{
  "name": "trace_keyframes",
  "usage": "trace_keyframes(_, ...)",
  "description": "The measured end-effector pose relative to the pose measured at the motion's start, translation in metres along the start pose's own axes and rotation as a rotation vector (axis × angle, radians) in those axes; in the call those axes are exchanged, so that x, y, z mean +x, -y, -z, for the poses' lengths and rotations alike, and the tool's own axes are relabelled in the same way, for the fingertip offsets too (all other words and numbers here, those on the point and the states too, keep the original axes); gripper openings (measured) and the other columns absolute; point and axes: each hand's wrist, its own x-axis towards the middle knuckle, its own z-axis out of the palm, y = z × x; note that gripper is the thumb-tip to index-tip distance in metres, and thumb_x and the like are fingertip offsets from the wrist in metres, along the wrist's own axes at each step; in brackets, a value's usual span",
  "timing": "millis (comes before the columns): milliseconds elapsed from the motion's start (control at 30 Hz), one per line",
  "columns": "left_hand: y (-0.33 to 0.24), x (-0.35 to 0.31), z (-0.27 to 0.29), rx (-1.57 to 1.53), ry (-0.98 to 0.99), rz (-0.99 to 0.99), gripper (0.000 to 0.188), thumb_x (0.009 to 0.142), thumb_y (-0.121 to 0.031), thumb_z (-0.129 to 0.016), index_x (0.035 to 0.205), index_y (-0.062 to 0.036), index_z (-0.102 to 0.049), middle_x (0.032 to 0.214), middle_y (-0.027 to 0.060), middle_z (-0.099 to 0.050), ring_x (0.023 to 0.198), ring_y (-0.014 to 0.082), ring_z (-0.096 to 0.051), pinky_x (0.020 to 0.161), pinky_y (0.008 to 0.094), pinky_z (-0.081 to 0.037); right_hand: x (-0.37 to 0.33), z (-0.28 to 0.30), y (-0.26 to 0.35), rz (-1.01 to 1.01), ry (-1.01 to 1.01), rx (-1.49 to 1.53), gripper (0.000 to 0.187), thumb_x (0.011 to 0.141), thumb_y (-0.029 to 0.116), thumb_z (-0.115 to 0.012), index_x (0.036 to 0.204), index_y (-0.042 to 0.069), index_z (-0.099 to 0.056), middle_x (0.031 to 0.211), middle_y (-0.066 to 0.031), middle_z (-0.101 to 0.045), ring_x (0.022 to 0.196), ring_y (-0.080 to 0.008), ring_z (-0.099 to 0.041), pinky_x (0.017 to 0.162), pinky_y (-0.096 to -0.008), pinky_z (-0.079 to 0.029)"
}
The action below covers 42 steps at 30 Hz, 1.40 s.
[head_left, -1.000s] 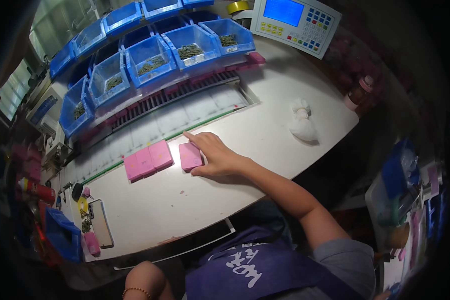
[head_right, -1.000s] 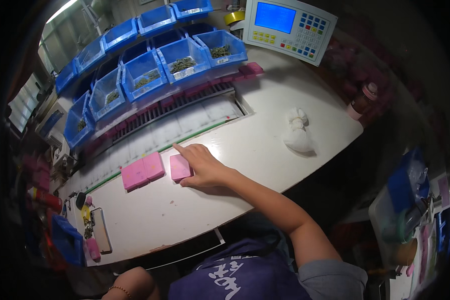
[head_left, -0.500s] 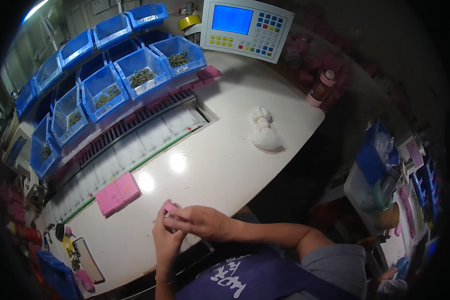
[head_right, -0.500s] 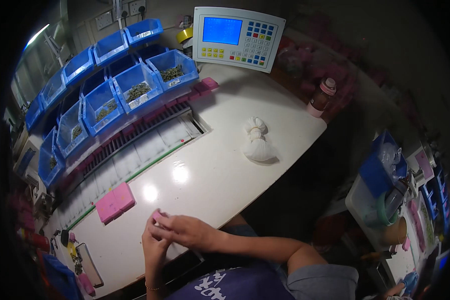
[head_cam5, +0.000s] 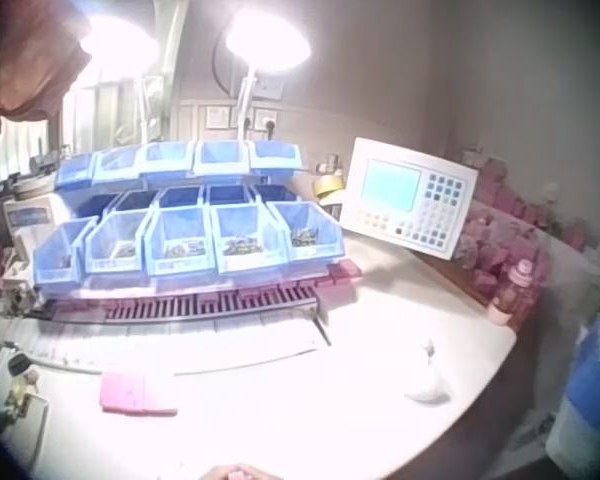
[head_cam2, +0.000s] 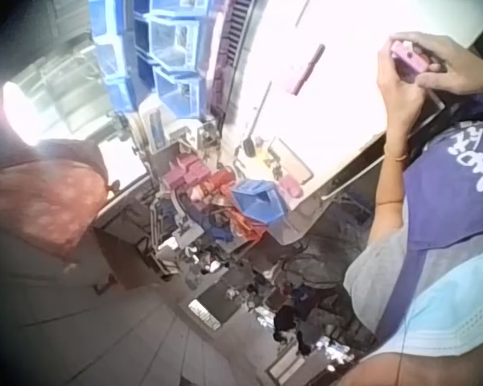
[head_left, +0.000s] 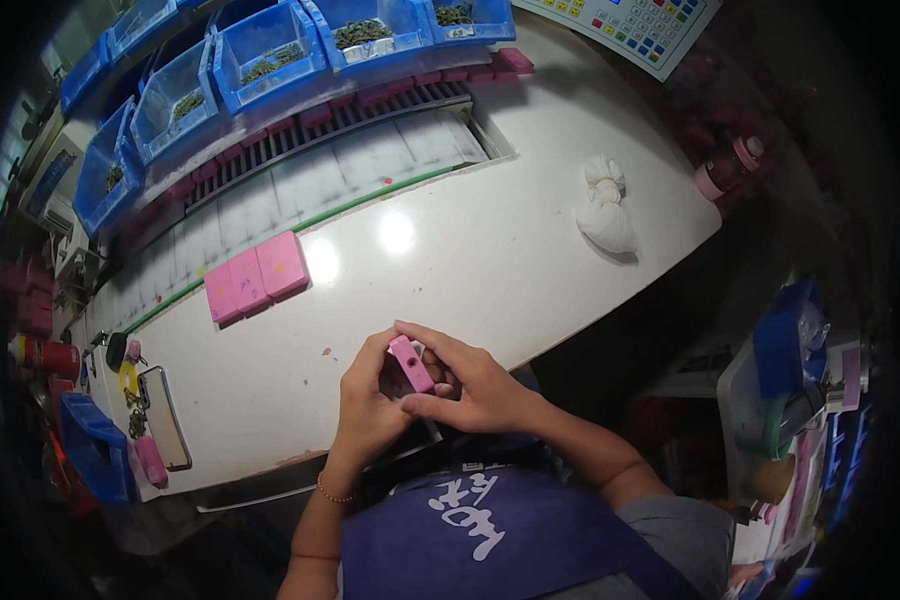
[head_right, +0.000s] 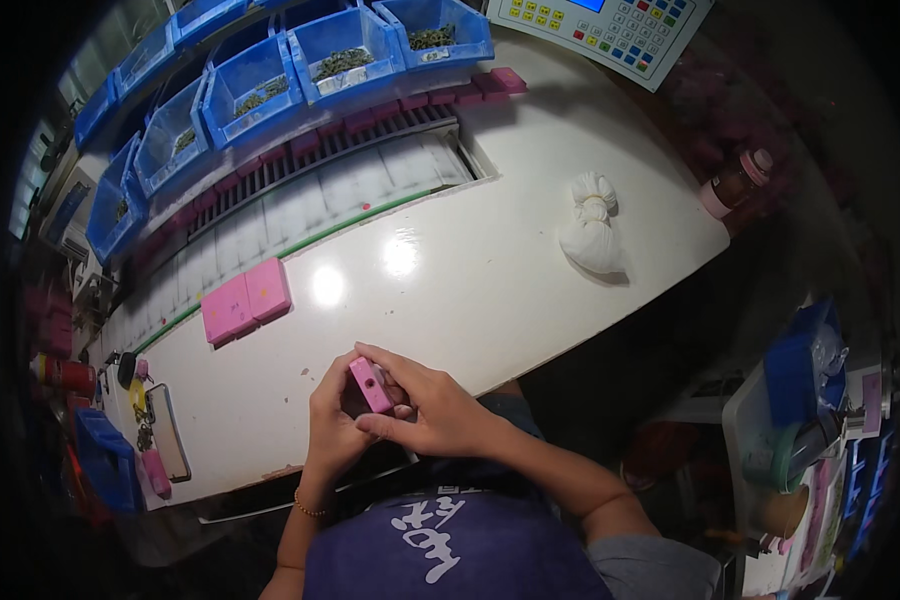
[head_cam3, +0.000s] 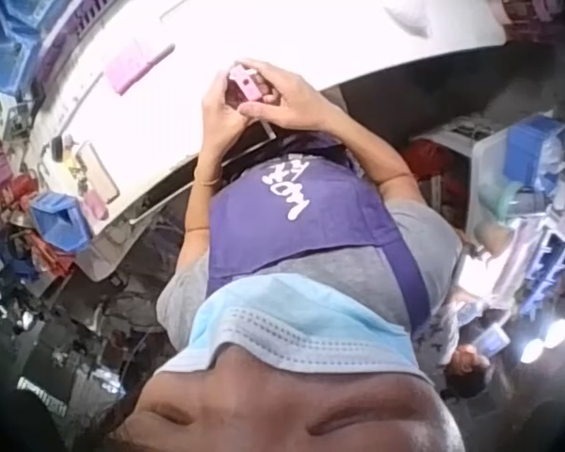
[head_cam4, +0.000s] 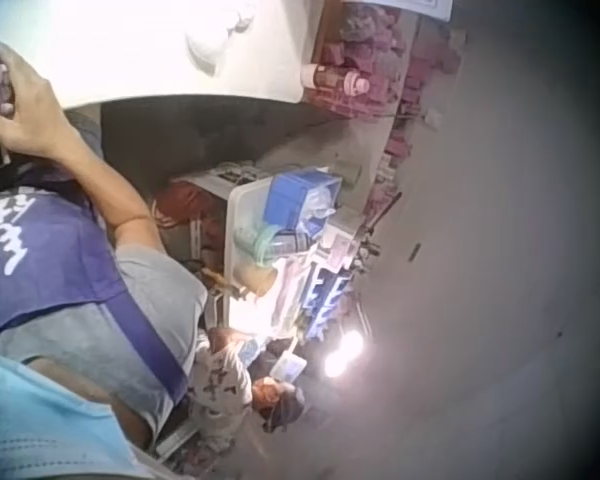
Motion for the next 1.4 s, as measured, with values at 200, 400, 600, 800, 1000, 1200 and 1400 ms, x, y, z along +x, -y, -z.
trace_keyframes(200,0.009,-0.005,0.003,-0.024,0.003,0.011,0.057,0.076,-0.012,-0.082,0.124,0.001,-0.055,0.1,0.0106,-0.067,0.089,0.0182,-0.066,0.081,0.0308,-0.054,0.002,-0.005,-0.009,0.104,-0.006,-0.062,0.068,0.094,0.028,-0.067,0.147,-0.001,-0.035,0.12,-0.027,-0.06,0.1,-0.0369,-0.066,0.086,-0.0391,-0.053)
trace_keyframes(400,0.009,-0.006,0.007,0.01,0.027,0.007,0.063,0.076,-0.014,-0.083,0.128,0.0033,-0.053,0.107,0.0098,-0.066,0.098,0.0164,-0.064,0.088,0.0304,-0.052,0.001,-0.001,-0.007,0.139,0.005,-0.064,0.07,0.095,0.027,-0.065,0.149,0.0,-0.031,0.125,-0.0269,-0.058,0.11,-0.0362,-0.062,0.096,-0.0408,-0.048)
trace_keyframes(600,0.006,-0.004,0.008,0.047,0.037,-0.022,0.066,0.073,-0.017,-0.085,0.129,0.0003,-0.054,0.107,0.0125,-0.067,0.094,0.021,-0.066,0.085,0.0333,-0.053,0.002,0.011,-0.011,-0.201,0.167,0.442,0.065,0.091,0.011,-0.064,0.15,0.006,-0.036,0.096,-0.0039,-0.055,0.084,-0.0116,-0.055,0.077,-0.0274,-0.049)
trace_keyframes(800,0.006,-0.002,0.01,0.075,0.076,-0.024,0.066,0.073,-0.014,-0.084,0.131,0.0002,-0.054,0.113,0.0134,-0.066,0.097,0.0223,-0.067,0.087,0.0343,-0.053,0.008,0.007,-0.015,-0.299,0.175,0.804,0.059,0.089,0.007,-0.066,0.144,0.009,-0.044,0.087,0.0012,-0.048,0.076,-0.006,-0.049,0.066,-0.0227,-0.045)
trace_keyframes(1000,0.008,-0.004,0.01,0.004,0.085,0.02,0.07,0.073,-0.009,-0.082,0.136,0.0005,-0.052,0.119,0.0141,-0.066,0.106,0.0216,-0.067,0.093,0.0334,-0.054,0.007,0.008,-0.009,-0.253,0.174,0.688,0.057,0.09,0.01,-0.067,0.143,0.008,-0.045,0.087,0.0035,-0.045,0.078,-0.0043,-0.046,0.073,-0.0205,-0.044)
trace_keyframes(1200,0.005,-0.003,0.007,0.015,0.057,-0.015,0.072,0.072,-0.009,-0.084,0.136,0.0003,-0.053,0.118,0.0134,-0.066,0.102,0.0189,-0.067,0.089,0.0318,-0.056,0.007,0.006,-0.004,-0.3,0.11,0.687,0.057,0.086,0.005,-0.064,0.14,0.007,-0.046,0.086,0.0031,-0.044,0.077,-0.0045,-0.047,0.072,-0.0212,-0.043)
trace_keyframes(1400,0.005,-0.001,0.006,0.021,0.053,-0.016,0.073,0.069,-0.012,-0.087,0.134,-0.0002,-0.055,0.113,0.0123,-0.068,0.098,0.0176,-0.068,0.085,0.031,-0.056,0.011,0.004,0.003,-0.319,0.06,0.72,0.05,0.084,-0.001,-0.056,0.133,0.005,-0.049,0.077,0.0015,-0.046,0.066,-0.0063,-0.049,0.063,-0.0232,-0.044)
